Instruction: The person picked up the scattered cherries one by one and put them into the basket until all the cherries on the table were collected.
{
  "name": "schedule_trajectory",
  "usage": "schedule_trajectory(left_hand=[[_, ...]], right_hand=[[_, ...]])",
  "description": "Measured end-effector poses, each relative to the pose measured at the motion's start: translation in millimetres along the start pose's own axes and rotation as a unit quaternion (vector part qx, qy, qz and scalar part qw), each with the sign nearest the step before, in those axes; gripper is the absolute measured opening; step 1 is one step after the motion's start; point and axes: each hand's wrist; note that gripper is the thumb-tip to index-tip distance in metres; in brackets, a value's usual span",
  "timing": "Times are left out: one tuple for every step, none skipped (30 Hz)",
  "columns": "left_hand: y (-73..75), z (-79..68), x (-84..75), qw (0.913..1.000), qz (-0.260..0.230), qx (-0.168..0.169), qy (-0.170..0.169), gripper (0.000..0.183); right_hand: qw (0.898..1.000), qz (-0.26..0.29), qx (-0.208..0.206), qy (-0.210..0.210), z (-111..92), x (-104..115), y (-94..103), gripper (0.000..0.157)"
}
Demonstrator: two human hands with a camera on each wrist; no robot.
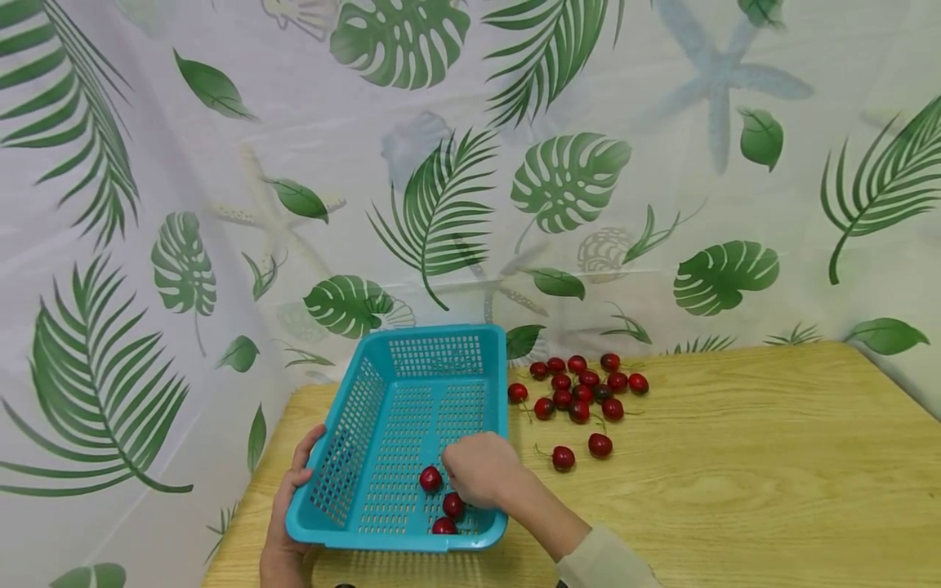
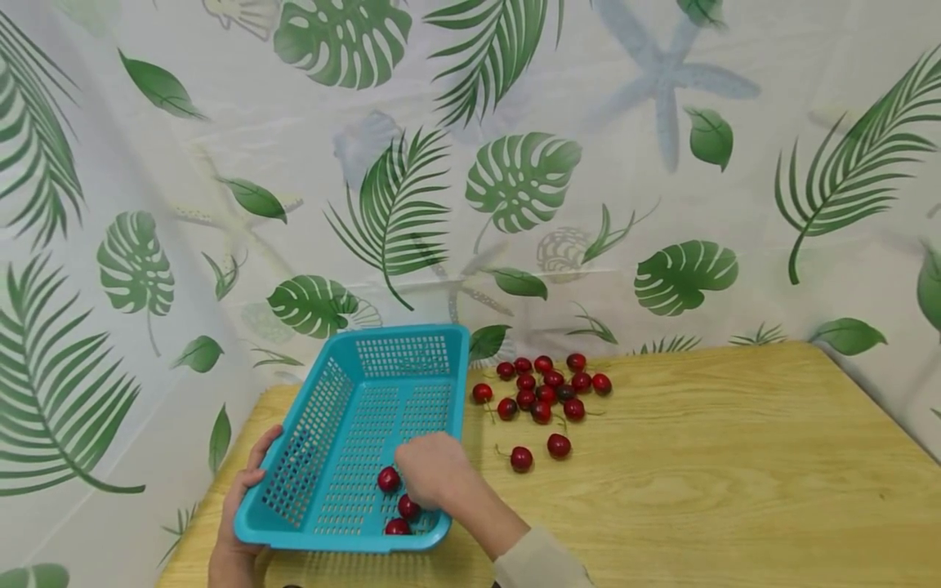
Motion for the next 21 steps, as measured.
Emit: schedule_trajectory(left_hand=[[-0.1,0.1,-0.1,1.0,0.003,-0.003,0.001,0.061],[-0.2,0.2,-0.1,1.0,0.004,-0.005,0.002,0.061],[-0.2,0.3,-0.2,1.0,0.006,-0.006,0.003,0.061],[-0.2,0.4,-0.4,0.9999,0.007,-0.007,0.003,0.061],[-0.2,0.4,-0.6,0.9999,0.007,-0.007,0.004,0.061],[-0.2,0.1,-0.6,1.0,0.006,-0.006,0.004,0.061],[-0.3,-0.1,-0.5,1.0,0.005,-0.006,0.004,0.061],[-0.4,-0.3,-0.4,1.0,0.004,-0.006,0.004,0.062],[-0.5,-0.4,-0.3,1.0,0.003,-0.006,0.005,0.062],[-0.7,-0.5,-0.4,1.0,0.004,-0.007,0.006,0.062],[-0.9,-0.5,-0.4,0.9999,0.005,-0.007,0.006,0.062],[-1.2,-0.4,-0.6,0.9999,0.006,-0.009,0.006,0.061],[-1.4,-0.2,-0.7,0.9999,0.007,-0.01,0.006,0.061],[-1.6,0.0,-0.9,0.9999,0.007,-0.01,0.005,0.061],[-1.8,0.1,-1.2,0.9999,0.007,-0.009,0.004,0.061],[-1.8,0.2,-1.4,0.9999,0.007,-0.008,0.003,0.061],[-1.7,0.2,-1.5,1.0,0.004,-0.007,0.003,0.061],[-1.5,0.1,-1.5,1.0,0.001,-0.005,0.002,0.061],[-1.4,-0.2,-1.5,1.0,-0.001,-0.003,0.001,0.061],[-1.4,-0.5,-1.5,1.0,-0.003,-0.002,0.001,0.061],[-1.5,-0.9,-1.4,1.0,-0.003,-0.001,0.0,0.061]], right_hand=[[1.0,0.004,0.001,-0.001,0.0,0.0,0.2,0.035],[1.0,0.007,0.001,-0.003,0.1,0.1,0.4,0.035],[1.0,0.011,0.002,-0.004,0.2,0.2,0.8,0.035],[1.0,0.013,0.002,-0.006,0.3,0.4,1.1,0.036],[1.0,0.016,0.003,-0.007,0.4,0.6,1.7,0.036],[1.0,0.018,0.003,-0.007,0.4,0.7,2.0,0.037],[1.0,0.02,0.002,-0.007,0.2,0.7,2.5,0.037],[1.0,0.023,0.0,-0.007,0.0,0.6,3.1,0.037],[1.0,0.028,-0.002,-0.007,-0.1,0.5,3.7,0.036],[0.999,0.037,-0.004,-0.007,-0.1,0.1,4.1,0.035],[0.999,0.049,-0.008,-0.008,-0.2,-0.3,4.8,0.033],[0.998,0.064,-0.016,-0.011,-0.2,-1.0,5.0,0.03],[0.996,0.084,-0.026,-0.014,-0.5,-1.7,5.5,0.026],[0.993,0.108,-0.038,-0.018,-0.9,-2.5,5.7,0.022],[0.989,0.134,-0.05,-0.024,-1.2,-3.4,5.6,0.019],[0.984,0.161,-0.067,-0.028,-1.9,-4.3,5.6,0.016],[0.978,0.188,-0.085,-0.035,-2.8,-5.1,5.6,0.013],[0.97,0.215,-0.105,-0.042,-3.8,-5.9,5.4,0.012],[0.961,0.241,-0.127,-0.046,-4.8,-6.7,5.0,0.013],[0.951,0.264,-0.151,-0.05,-5.8,-7.5,4.5,0.013],[0.941,0.283,-0.176,-0.052,-6.6,-8.5,3.7,0.013]])
Point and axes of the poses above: each hand's wrist, its own z-axis towards the middle knuckle, its own y-axis out of the back of the hand, x = y × z, and after that the axes turned 14 degrees about -x, right-handed
